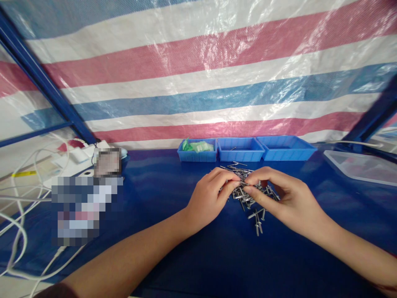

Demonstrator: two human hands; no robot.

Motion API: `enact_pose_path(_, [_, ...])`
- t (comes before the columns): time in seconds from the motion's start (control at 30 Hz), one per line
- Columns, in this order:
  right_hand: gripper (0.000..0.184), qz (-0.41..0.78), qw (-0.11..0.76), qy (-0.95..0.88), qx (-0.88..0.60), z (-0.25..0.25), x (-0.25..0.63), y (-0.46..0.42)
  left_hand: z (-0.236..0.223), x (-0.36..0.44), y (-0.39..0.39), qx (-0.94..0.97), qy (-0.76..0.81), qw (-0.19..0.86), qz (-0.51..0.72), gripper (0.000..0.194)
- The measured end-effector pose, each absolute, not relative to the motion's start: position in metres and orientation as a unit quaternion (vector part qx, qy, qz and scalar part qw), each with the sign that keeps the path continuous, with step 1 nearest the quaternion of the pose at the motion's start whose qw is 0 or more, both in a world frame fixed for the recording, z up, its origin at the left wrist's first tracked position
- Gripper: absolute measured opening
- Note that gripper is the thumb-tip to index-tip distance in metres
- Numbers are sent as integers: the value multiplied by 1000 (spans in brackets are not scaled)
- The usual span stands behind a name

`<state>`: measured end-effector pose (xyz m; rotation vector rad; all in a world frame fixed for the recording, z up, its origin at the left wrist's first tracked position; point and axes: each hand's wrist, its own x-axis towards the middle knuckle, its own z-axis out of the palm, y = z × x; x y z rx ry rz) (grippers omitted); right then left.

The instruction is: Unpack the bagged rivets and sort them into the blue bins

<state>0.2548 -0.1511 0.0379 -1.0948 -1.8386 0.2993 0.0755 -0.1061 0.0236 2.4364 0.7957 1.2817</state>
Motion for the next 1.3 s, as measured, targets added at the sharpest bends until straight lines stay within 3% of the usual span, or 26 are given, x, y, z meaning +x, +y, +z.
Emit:
enact_pose_path(0.2, [14, 21, 423, -784, -454, 46, 260, -147, 24, 77, -108, 856, 279, 141, 411, 20])
enact_pose_path(0.4, [19, -81, 422, -708, -561, 58, 281, -96, 20, 78, -102, 861, 298, 114, 397, 25])
enact_pose_path(0.6, [24, -193, 325, -693, -614, 53, 306, -23, 17, 77, -101, 890, 289, 94, 341, 20])
enact_pose_path(0.77, [31, -239, 235, -704, -626, 43, 308, -11, 16, 77, -104, 903, 309, 72, 289, 23])
enact_pose_path(0.9, [30, -207, 275, -721, -601, 45, 305, -37, 14, 77, -104, 916, 313, 45, 246, 27])
enact_pose_path(1.07, [23, -77, 311, -747, -583, 45, 305, -88, 14, 79, -102, 923, 311, 36, 222, 24])
enact_pose_path(1.3, [26, 52, 242, -821, -514, 49, 302, -127, 14, 81, -102, 941, 280, -31, 188, 19])
